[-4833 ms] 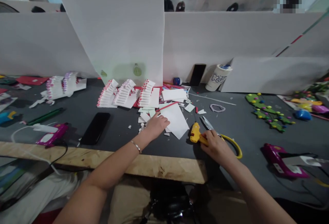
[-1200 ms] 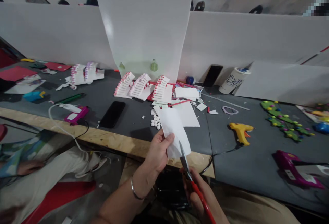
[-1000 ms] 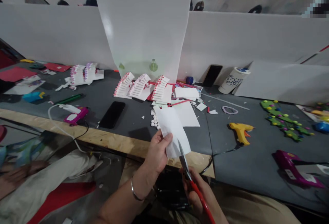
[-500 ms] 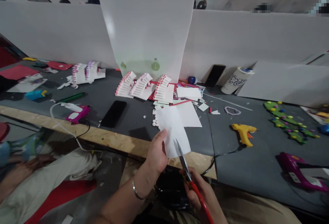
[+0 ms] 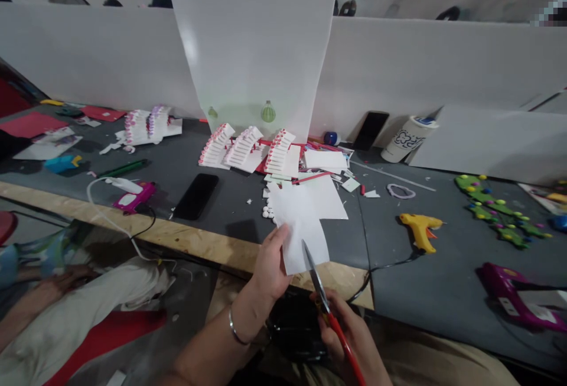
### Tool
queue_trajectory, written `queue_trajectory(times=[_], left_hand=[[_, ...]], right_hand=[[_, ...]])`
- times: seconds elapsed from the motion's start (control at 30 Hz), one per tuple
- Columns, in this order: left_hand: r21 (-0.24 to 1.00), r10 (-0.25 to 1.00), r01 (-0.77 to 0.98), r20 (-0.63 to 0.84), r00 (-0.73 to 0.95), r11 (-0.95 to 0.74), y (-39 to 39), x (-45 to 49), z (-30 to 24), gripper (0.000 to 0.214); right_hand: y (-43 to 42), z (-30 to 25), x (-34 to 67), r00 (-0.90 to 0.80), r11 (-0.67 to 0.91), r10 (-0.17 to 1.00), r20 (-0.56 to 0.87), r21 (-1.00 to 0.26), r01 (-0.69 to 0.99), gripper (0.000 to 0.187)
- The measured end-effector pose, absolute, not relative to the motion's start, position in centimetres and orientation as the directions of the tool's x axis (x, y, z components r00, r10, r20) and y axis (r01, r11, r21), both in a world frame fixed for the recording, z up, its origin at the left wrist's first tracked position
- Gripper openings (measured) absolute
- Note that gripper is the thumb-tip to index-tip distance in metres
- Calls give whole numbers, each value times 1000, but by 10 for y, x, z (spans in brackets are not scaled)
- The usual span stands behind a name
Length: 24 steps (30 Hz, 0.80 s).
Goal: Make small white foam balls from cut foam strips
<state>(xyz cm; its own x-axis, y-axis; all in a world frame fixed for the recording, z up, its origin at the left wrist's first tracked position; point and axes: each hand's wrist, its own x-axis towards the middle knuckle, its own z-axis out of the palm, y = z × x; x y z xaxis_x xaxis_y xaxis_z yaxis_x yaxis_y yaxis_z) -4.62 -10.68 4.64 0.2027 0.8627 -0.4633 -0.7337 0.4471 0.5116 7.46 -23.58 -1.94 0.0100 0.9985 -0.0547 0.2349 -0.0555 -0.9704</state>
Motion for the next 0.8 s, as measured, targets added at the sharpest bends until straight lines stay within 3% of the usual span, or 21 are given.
queue_trajectory(times=[0.37,0.63,0.8], left_hand=[[558,870,-693,-441,219,457,-110,-42,43,21],[564,880,-689,-403,251,455,-112,-41,41,26],[553,878,-698,-405,254,456,-113,-42,41,28]], right_hand=[[-230,-14,73,-56,-6,998,-13,-993,120,67],[-223,-19,73,-3,56,998,57,-985,166,58],[-224,-20,69,16,19,1000,22,-989,147,65]])
